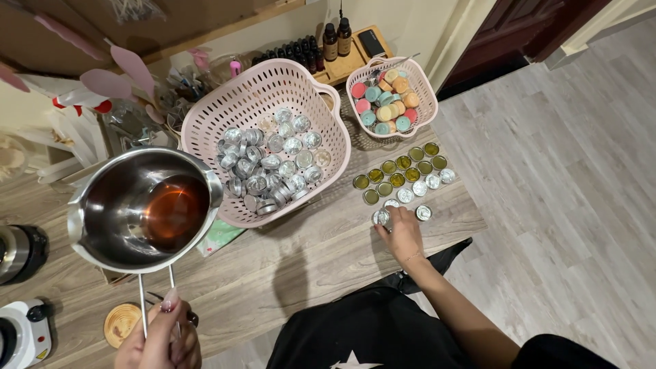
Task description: Arranging tea light candle tins and pouring melted wax into them using a spoon.
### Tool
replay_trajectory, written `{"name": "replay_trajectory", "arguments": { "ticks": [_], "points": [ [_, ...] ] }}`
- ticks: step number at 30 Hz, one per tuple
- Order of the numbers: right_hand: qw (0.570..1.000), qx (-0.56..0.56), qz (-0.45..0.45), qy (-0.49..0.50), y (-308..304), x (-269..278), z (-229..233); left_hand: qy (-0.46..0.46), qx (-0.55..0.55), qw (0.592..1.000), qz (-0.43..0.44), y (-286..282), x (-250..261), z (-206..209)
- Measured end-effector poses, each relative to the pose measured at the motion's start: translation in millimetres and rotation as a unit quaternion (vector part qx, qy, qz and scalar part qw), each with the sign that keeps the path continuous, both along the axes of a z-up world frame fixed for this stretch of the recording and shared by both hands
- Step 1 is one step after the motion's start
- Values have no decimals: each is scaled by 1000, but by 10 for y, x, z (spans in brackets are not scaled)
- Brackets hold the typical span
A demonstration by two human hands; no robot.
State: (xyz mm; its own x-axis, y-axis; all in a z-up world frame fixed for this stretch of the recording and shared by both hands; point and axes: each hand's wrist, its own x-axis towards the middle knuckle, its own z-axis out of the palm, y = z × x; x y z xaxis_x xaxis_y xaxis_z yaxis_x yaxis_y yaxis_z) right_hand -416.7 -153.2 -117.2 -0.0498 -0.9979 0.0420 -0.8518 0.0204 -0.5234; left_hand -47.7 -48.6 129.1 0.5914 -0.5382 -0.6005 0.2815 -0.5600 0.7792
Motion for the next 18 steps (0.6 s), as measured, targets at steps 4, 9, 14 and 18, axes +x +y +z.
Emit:
{"name": "replay_trajectory", "arguments": {
  "ticks": [4,9,14,18],
  "points": [
    [1000,12,11,-12,-5,12,-118,-18,14,1000,7,-18,-23,56],
    [999,12,11,-27,-25,87,-84,-12,5,1000,3,28,53,-16],
    [999,44,9,-26,-46,144,-59,5,5,1000,0,46,107,-30],
    [999,40,10,-24,-67,161,-121,15,6,1000,-15,47,147,-47]
  ]
}}
